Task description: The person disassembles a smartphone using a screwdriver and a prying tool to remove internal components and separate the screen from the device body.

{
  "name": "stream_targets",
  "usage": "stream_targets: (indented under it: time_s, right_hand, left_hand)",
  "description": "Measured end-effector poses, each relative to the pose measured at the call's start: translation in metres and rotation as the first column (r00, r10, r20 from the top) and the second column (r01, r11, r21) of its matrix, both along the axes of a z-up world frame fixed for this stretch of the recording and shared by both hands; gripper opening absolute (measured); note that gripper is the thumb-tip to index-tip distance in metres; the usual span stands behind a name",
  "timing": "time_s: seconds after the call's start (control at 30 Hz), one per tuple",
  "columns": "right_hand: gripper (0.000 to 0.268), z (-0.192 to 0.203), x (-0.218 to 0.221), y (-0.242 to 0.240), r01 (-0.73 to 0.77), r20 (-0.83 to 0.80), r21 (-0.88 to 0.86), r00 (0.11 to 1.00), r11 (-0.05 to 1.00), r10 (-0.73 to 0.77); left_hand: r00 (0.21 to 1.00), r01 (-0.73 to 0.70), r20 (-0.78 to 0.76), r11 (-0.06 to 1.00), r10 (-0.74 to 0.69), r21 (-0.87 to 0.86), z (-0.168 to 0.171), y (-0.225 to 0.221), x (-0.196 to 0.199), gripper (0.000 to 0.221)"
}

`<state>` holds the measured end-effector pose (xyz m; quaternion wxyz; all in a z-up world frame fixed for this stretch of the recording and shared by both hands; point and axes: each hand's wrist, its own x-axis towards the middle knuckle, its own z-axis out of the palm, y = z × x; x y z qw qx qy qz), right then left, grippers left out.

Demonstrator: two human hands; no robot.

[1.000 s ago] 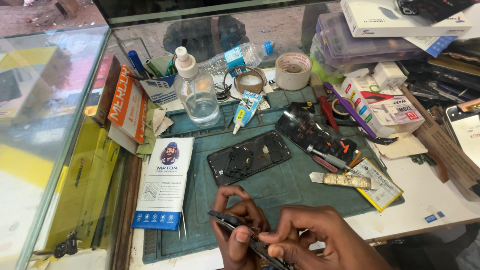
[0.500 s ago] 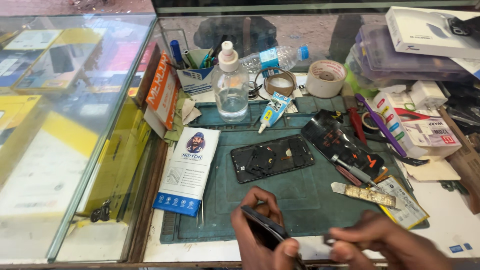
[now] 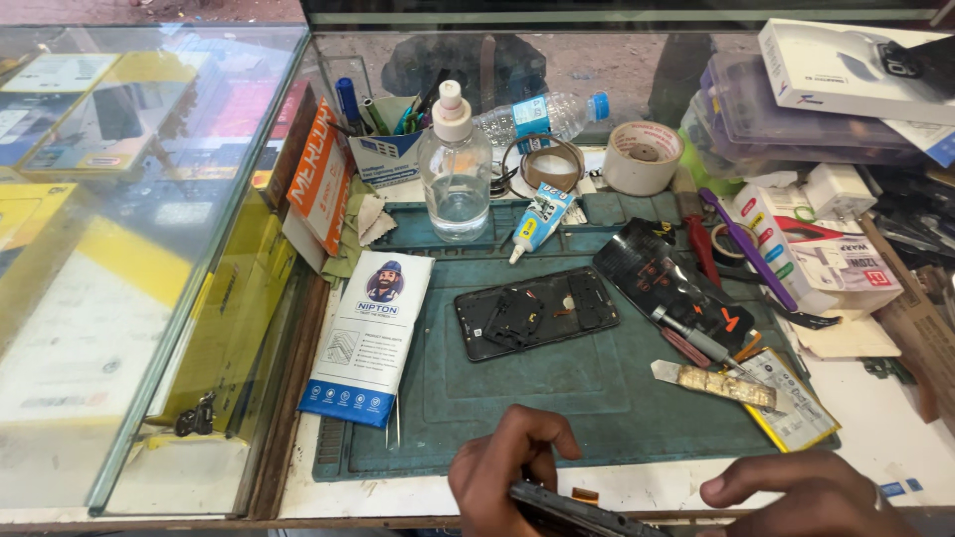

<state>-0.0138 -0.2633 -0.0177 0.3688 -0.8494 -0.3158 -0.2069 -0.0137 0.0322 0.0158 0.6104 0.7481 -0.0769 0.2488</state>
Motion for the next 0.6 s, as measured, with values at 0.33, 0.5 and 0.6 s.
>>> stream_targets:
  time_s: [0.33,0.5,0.6]
  right_hand:
    - [0.024,-0.022,0.023,-0.048,-0.340,-0.349,-0.363,0.913,0.867,0.212]
    - [0.034,-0.005,0.018,-0.033,-0.250,-0.586,-0.325,0.810,0.912,0.013]
    - [0.036,0.009,0.035,-0.025,-0.331,-0.785,-0.087,0.603,0.940,0.139]
  left_hand:
    - [0.989,-0.129,0.094,0.984,0.118,0.121,0.012,-0.002,-0.001,0.056]
    - [0.975,-0.201,0.136,0.960,0.177,0.193,0.022,-0.004,0.001,0.069]
    - [0.963,-0.251,0.160,0.942,0.218,0.224,0.021,-0.005,0.000,0.071]
